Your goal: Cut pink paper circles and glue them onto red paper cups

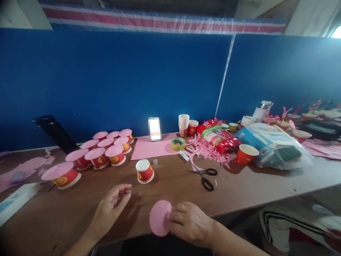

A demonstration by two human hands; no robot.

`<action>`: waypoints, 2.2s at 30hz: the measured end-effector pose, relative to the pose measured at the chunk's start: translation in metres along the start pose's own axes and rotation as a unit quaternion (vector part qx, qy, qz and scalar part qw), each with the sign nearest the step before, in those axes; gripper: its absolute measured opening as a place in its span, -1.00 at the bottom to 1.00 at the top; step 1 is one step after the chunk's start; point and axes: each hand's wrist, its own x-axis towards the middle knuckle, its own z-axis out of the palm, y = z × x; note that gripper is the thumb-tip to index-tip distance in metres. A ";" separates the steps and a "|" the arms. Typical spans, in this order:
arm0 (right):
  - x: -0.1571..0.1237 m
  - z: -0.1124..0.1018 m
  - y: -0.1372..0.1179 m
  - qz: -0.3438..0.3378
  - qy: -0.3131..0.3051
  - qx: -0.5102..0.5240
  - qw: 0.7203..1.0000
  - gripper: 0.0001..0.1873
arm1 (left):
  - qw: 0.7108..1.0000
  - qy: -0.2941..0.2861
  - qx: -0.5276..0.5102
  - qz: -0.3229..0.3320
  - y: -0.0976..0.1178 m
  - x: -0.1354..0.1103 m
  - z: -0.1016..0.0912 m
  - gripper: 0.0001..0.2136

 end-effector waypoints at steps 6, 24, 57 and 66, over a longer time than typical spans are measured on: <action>0.000 -0.004 -0.002 -0.009 0.038 0.004 0.999 -0.85 | 0.996 -0.061 -0.033 -0.053 0.020 -0.021 0.015 -0.80; 0.044 -0.032 0.006 -0.035 0.231 -0.043 0.971 -0.71 | 0.841 -0.203 -0.370 -0.338 0.052 -0.022 0.020 -0.69; 0.153 0.011 0.082 0.368 0.303 0.677 0.561 -0.59 | 0.920 0.072 -0.327 -0.203 0.051 0.088 0.009 -0.64; 0.151 0.019 0.079 0.381 0.304 0.669 0.560 -0.60 | 0.912 0.080 -0.324 -0.241 0.042 0.087 0.015 -0.60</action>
